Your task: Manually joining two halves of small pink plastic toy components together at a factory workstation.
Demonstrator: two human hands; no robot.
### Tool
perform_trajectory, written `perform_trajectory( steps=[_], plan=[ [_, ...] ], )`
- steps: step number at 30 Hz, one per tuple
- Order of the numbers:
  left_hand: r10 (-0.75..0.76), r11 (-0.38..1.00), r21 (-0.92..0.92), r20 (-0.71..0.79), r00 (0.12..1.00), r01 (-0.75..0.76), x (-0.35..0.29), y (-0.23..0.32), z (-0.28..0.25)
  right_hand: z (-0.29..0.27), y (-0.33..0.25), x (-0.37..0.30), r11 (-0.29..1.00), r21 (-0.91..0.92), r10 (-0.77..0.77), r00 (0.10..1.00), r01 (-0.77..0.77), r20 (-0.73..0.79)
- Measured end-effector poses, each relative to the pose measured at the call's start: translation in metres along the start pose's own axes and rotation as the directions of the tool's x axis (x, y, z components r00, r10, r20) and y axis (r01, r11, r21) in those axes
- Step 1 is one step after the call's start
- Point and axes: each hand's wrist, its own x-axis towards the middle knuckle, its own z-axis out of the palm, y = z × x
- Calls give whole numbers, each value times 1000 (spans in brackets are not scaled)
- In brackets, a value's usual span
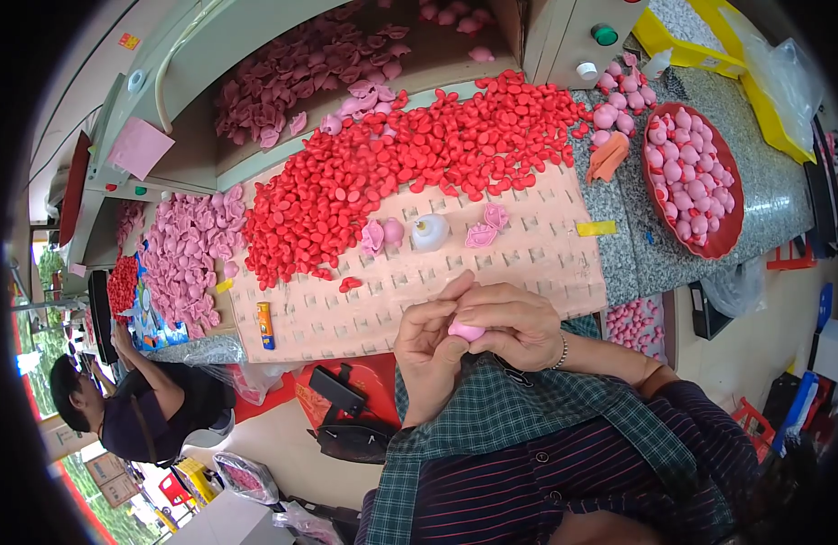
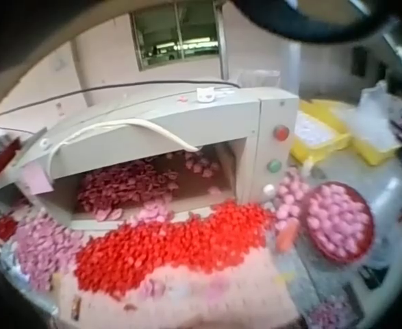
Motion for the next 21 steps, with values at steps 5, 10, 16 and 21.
perform_trajectory(
  steps=[5, 10, 16, 21],
  plan=[
    [-13, 1000, -16, 91, 996, 15, -8, -5, -11, 4, 1, -2, 998, 14, -58, 998, 58, 18],
    [68, 995, 76, 54, 996, -72, -13, -9, -16, 7, 4, 2, 977, 213, 40, 998, -29, -46],
    [17, 1000, 11, 8, 1000, -17, -9, 0, -3, 4, 4, 5, 965, 251, 79, 997, -73, -16],
    [22, 999, -45, -31, 999, -24, -7, 2, 6, 5, 3, 6, 983, 178, 48, 999, -45, -13]
  ],
)
